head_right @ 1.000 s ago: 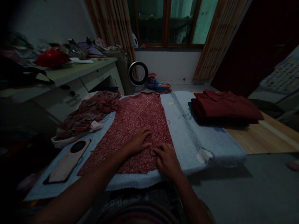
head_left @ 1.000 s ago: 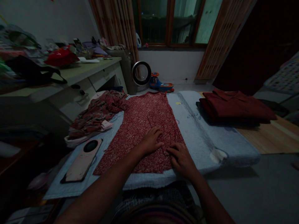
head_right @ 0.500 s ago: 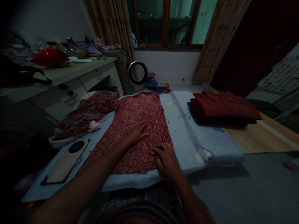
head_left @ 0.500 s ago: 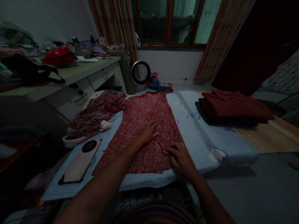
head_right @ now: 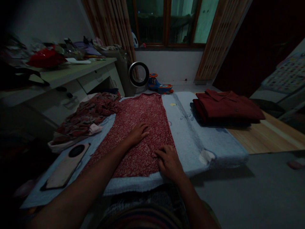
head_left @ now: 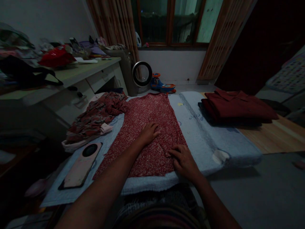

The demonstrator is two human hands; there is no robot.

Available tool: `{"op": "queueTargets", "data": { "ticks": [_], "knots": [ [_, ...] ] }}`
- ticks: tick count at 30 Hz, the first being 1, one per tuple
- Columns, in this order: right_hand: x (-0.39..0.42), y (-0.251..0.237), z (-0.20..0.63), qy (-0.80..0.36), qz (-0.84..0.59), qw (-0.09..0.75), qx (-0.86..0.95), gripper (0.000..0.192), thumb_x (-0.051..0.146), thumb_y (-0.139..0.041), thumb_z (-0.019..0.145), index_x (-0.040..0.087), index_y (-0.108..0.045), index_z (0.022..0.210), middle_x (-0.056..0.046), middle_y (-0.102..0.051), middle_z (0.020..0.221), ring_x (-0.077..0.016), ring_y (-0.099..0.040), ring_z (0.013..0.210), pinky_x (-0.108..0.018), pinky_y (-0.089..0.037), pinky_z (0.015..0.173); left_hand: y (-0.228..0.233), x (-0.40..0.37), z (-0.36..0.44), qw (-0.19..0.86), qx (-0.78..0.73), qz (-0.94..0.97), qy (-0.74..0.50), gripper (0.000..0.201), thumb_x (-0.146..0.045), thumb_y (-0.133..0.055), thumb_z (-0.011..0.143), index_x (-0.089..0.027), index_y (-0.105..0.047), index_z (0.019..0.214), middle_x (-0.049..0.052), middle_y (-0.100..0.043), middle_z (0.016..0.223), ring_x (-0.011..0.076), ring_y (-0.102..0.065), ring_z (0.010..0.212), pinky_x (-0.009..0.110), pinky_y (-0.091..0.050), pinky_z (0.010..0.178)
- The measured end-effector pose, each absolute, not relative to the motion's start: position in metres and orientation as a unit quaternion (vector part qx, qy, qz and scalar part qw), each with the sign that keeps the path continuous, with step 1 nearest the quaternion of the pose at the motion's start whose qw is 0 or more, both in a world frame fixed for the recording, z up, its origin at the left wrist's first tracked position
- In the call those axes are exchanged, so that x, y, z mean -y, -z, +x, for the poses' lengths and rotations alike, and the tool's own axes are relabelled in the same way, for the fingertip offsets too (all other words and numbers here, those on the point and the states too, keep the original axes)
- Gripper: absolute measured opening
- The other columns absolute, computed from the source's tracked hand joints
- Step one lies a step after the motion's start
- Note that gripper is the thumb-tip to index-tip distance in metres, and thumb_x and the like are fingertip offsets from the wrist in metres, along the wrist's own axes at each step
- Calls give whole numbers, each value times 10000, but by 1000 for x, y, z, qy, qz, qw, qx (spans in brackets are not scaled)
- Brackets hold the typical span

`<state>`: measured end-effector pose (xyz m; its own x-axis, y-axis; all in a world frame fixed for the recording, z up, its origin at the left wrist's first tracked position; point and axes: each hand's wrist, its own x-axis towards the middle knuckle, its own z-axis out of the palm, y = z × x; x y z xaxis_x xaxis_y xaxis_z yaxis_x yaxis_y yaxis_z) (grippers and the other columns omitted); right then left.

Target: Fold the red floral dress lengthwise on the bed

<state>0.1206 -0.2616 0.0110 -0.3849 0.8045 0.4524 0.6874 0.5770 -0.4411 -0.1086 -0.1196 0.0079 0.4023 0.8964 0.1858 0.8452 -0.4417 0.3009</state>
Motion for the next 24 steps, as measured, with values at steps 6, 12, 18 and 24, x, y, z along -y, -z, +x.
{"op": "queueTargets", "data": {
  "ticks": [6, 12, 18, 24],
  "knots": [
    [261, -12, 121, -98, -448, 322, 828, 446, 52, -526, 789, 195, -675, 1184, -107, -592, 1139, -264, -508, 1058, -483, -458, 934, -9, 114, -110, 64, -530, 831, -159, 373, -349, -491, 989, -208, -530, 1333, 92, -530, 1413, 244, -485, 1302, 404, -358, 1113],
    [262, -11, 121, -93, -450, 324, 827, 443, 55, -530, 790, 208, -676, 1178, -108, -595, 1145, -270, -516, 1070, -493, -464, 938, -11, 103, -109, 42, -563, 813, -146, 367, -329, -509, 977, -200, -530, 1320, 114, -544, 1386, 251, -495, 1287, 409, -350, 1103],
    [261, -10, 121, -90, -451, 321, 828, 441, 59, -534, 792, 213, -674, 1181, -104, -597, 1138, -268, -523, 1063, -488, -467, 935, -21, 98, -105, 1, -633, 761, -143, 335, -297, -484, 962, -191, -557, 1271, 147, -571, 1336, 310, -497, 1260, 496, -353, 1079],
    [261, -10, 121, -88, -454, 319, 827, 458, 51, -533, 778, 226, -676, 1176, -100, -594, 1143, -269, -519, 1070, -481, -469, 933, -34, 138, -91, 21, -568, 808, -158, 335, -333, -497, 960, -241, -535, 1280, 106, -532, 1396, 285, -452, 1311, 492, -305, 1129]
  ]
}}
